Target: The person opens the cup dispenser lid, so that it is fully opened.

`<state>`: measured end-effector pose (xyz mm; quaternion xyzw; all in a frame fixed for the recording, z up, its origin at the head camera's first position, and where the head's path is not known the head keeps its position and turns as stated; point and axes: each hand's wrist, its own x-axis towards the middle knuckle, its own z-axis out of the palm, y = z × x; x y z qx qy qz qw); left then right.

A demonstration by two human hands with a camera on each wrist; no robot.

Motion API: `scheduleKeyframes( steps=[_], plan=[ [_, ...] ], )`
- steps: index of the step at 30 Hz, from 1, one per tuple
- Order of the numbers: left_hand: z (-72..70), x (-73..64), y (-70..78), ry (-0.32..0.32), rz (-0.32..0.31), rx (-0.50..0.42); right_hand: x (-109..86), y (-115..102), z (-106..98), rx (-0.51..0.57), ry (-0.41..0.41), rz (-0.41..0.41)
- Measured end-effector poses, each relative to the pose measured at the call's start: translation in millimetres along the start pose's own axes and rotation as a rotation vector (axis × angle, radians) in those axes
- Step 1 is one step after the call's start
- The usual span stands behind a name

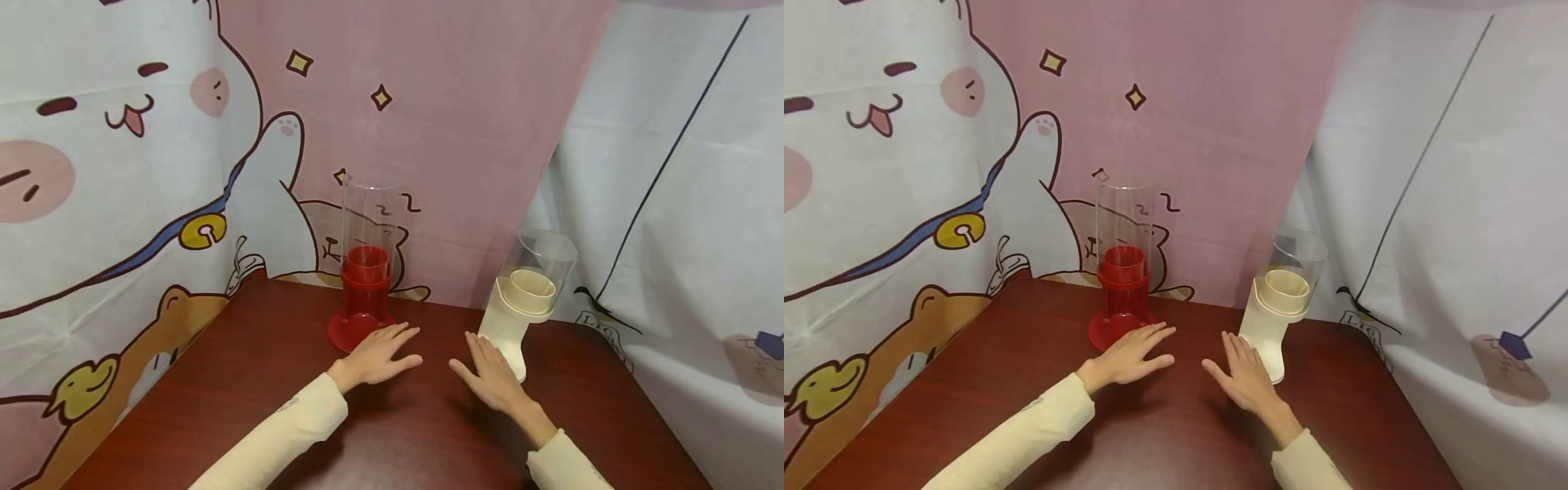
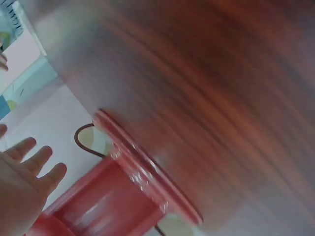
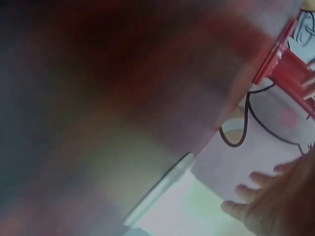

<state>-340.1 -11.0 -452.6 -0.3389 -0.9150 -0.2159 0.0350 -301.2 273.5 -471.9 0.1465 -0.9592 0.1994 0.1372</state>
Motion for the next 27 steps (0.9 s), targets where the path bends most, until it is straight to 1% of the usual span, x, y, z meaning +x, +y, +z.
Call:
scheduleKeyframes(
  steps=[2, 4, 7, 9, 11, 13, 15, 17, 19, 23, 27],
  plan=[
    [-0.2, 5.2, 5.8, 0.018, -0.044, -0.120, -4.1, 6.6, -5.3, 0.055, 0.028, 0.076],
    [-0.1, 11.4, 12.4, 0.034, -0.093, -0.244, -7.8, 13.2, -11.9, 0.120, 0.032, 0.170],
    [0.8, 23.6, 23.3, 0.053, -0.140, -0.427, -13.6, 20.5, -25.6, 0.257, -0.013, 0.325],
    [2.9, 33.6, 30.7, 0.067, -0.168, -0.543, -17.3, 24.5, -34.7, 0.369, -0.034, 0.406],
    [4.7, 43.7, 38.8, 0.077, -0.198, -0.677, -20.9, 27.7, -43.5, 0.476, -0.039, 0.474],
    [7.5, 53.8, 46.4, 0.095, -0.227, -0.797, -23.2, 31.6, -50.5, 0.566, -0.009, 0.539],
    [11.0, 65.5, 53.7, 0.117, -0.243, -0.910, -23.1, 35.4, -57.4, 0.625, 0.035, 0.597],
    [14.9, 77.6, 60.1, 0.136, -0.249, -0.991, -20.6, 38.3, -64.0, 0.665, 0.092, 0.631],
    [18.6, 91.4, 65.9, 0.156, -0.237, -1.049, -16.3, 39.8, -70.4, 0.696, 0.152, 0.640],
    [23.6, 117.6, 77.7, 0.184, -0.197, -1.119, -6.0, 36.7, -80.3, 0.725, 0.263, 0.598],
    [22.3, 136.3, 92.4, 0.199, -0.160, -1.162, 5.6, 31.0, -87.4, 0.746, 0.332, 0.527]
  ],
)
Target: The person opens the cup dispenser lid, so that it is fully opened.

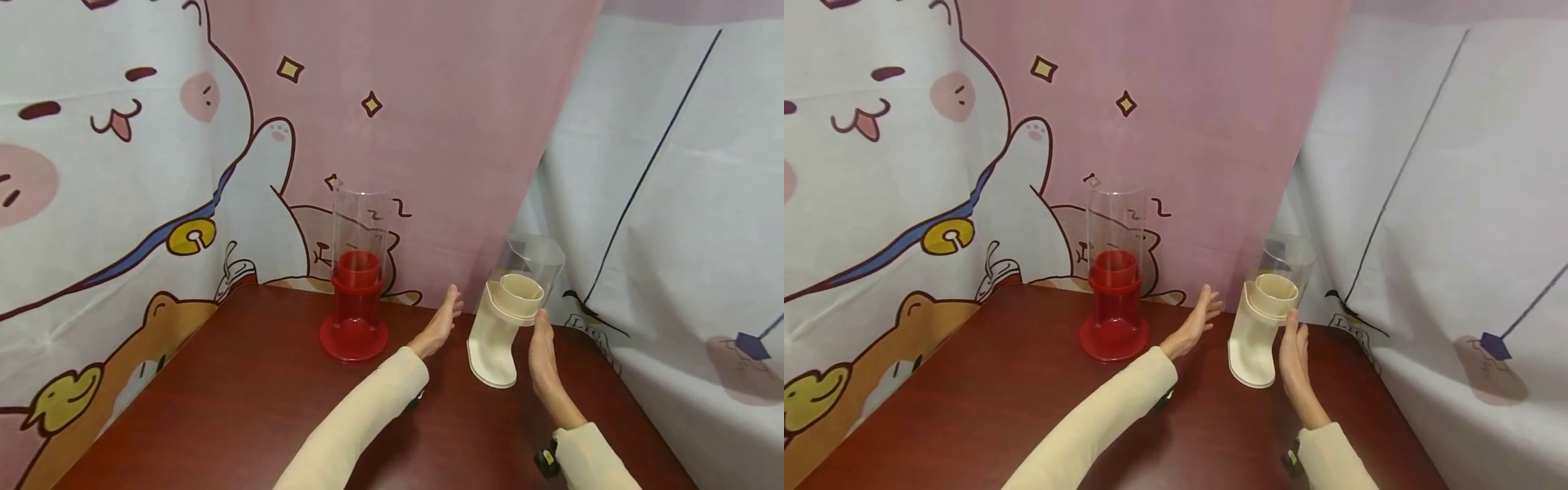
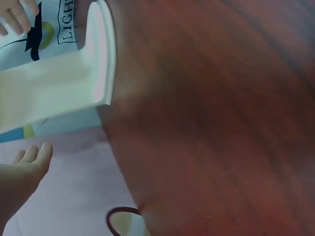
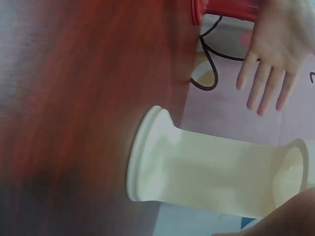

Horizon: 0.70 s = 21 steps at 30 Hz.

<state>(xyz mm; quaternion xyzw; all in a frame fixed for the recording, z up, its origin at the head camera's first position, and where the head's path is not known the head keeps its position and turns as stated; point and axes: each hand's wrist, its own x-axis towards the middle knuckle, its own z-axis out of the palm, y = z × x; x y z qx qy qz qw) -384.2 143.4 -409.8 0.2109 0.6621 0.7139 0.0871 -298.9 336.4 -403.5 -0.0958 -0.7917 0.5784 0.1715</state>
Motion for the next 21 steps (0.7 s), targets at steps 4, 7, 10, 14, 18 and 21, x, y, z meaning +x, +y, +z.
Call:
scheduleKeyframes(
  steps=[4, 7, 10, 14, 18, 21],
  plan=[
    [14.8, 8.0, 9.2, 0.010, 0.006, -0.012, 8.1, -7.1, 3.3, 0.053, 0.004, -0.071],
    [24.4, 12.2, 15.9, 0.011, 0.002, 0.012, 14.3, -11.4, 3.6, 0.085, 0.013, -0.099],
    [32.7, 15.1, 21.0, -0.007, 0.002, 0.008, 17.4, -17.4, 4.3, 0.109, 0.013, -0.106],
    [40.6, 16.9, 21.6, -0.032, 0.011, -0.003, 20.3, -17.6, 7.4, 0.155, 0.008, -0.123],
    [44.6, 17.9, 19.2, -0.042, 0.028, -0.009, 22.9, -13.8, 9.2, 0.206, 0.003, -0.147],
    [47.5, 17.8, 18.5, -0.049, 0.051, 0.004, 23.4, -13.7, 9.1, 0.254, -0.003, -0.139]
  ],
)
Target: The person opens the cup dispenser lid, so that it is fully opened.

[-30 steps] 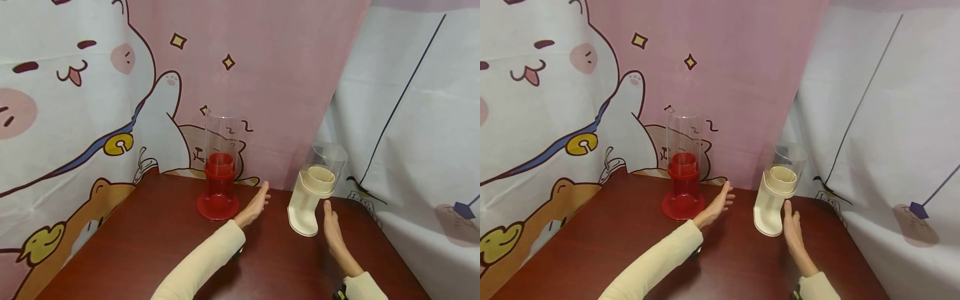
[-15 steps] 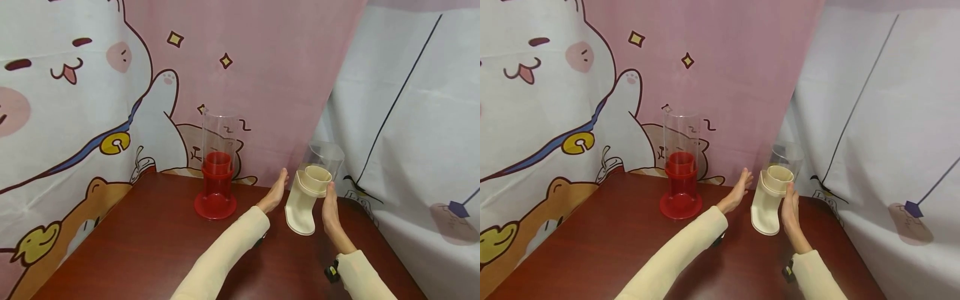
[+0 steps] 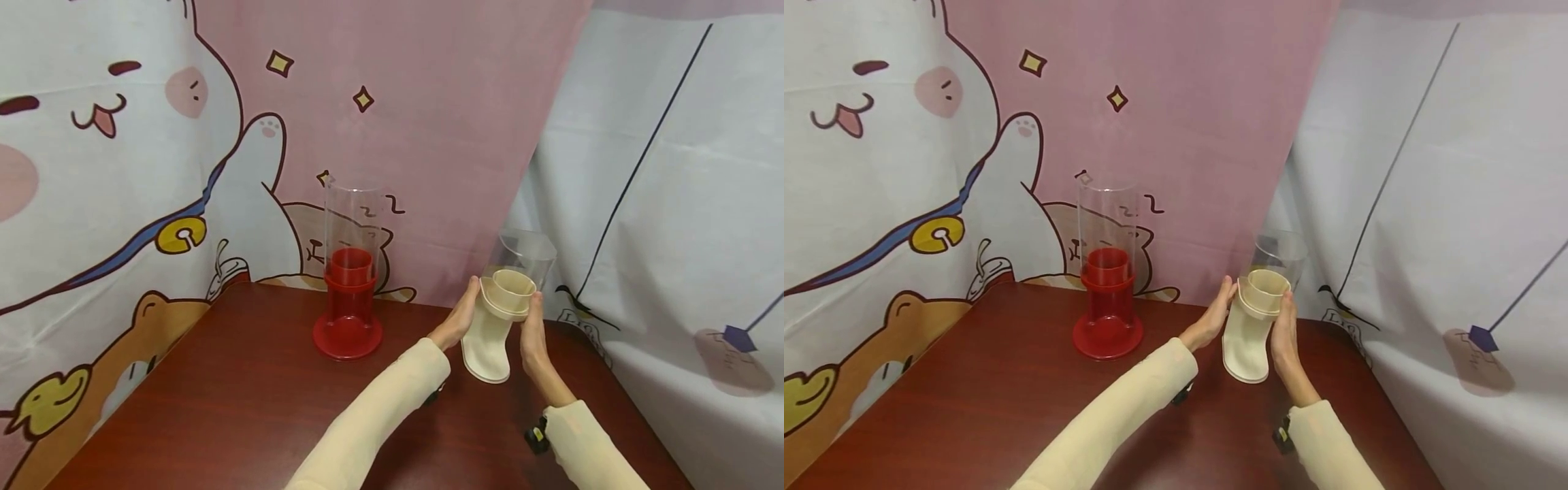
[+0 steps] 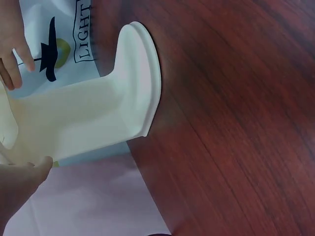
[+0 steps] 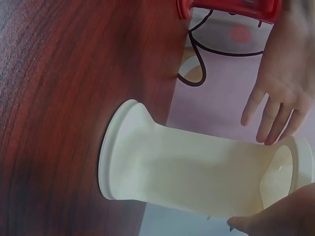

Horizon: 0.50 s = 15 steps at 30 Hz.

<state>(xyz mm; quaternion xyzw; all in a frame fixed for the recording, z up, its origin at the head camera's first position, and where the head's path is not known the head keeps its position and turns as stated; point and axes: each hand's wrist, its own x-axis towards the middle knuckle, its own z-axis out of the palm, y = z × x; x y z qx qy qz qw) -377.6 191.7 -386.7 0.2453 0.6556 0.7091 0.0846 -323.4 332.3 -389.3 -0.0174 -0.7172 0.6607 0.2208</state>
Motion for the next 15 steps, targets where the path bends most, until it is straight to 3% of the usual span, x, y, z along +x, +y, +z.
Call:
scheduleKeyframes(
  steps=[5, 8, 15],
  plan=[
    [2.1, -4.5, -0.1, -0.007, 0.035, 0.082, -0.2, 1.6, 0.4, 0.063, -0.016, 0.024],
    [6.2, -10.3, 2.6, 0.008, 0.016, 0.173, -2.6, 0.9, -2.9, 0.068, -0.038, 0.052],
    [25.2, -34.0, 10.4, 0.105, -0.025, 0.401, -2.9, -2.7, -13.1, 0.054, -0.107, 0.073]
  ],
)
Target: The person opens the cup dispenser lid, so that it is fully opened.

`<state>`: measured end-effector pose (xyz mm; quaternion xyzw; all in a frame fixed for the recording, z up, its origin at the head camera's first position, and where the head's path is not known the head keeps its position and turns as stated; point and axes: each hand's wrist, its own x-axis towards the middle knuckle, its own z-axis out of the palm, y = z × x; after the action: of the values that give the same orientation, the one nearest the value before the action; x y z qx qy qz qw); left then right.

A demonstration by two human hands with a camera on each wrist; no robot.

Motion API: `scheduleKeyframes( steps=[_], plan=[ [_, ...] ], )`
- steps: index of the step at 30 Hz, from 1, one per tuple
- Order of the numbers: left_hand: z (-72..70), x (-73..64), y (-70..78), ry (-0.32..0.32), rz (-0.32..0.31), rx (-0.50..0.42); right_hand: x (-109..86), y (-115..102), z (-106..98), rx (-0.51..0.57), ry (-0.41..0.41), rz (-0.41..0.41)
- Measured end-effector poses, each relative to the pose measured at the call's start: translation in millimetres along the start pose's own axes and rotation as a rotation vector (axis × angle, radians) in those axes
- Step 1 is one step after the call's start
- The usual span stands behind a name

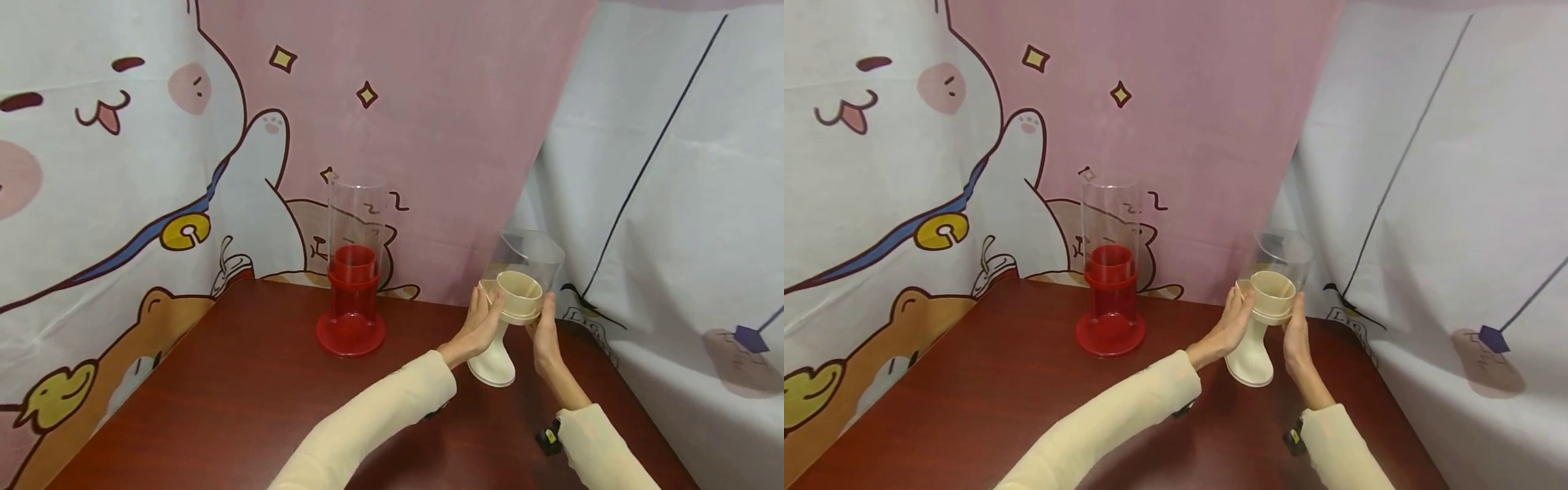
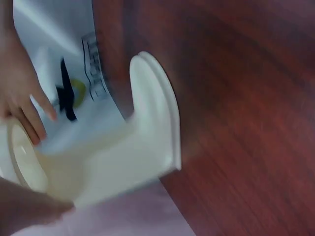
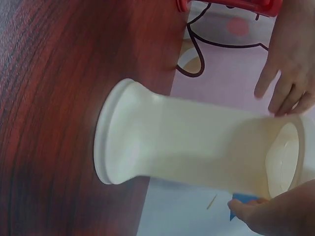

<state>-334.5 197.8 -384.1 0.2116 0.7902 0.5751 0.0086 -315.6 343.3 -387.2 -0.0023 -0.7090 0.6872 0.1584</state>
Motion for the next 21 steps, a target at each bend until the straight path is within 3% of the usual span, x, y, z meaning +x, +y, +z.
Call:
scheduleKeyframes(
  steps=[4, 7, 13, 15, 19, 21],
  plan=[
    [5.9, -17.7, 1.5, 0.061, 0.007, 0.093, 3.2, -0.6, -4.1, 0.021, -0.053, -0.031],
    [6.4, -23.5, -2.3, 0.115, 0.046, 0.103, 5.1, -1.1, -4.7, 0.057, -0.077, -0.039],
    [-4.1, -5.4, -15.7, 0.221, 0.061, -0.116, 3.9, -4.8, 5.1, 0.113, 0.009, -0.011],
    [-9.4, 1.8, -19.2, 0.188, 0.048, -0.156, -0.1, -7.6, 10.9, 0.122, 0.076, -0.020],
    [-17.0, 7.8, -25.2, 0.066, 0.066, -0.137, -7.7, -14.0, 23.0, 0.108, 0.207, -0.061],
    [-20.2, 7.0, -26.3, 0.034, 0.093, -0.133, -8.5, -16.5, 26.4, 0.106, 0.216, -0.078]
  ],
)
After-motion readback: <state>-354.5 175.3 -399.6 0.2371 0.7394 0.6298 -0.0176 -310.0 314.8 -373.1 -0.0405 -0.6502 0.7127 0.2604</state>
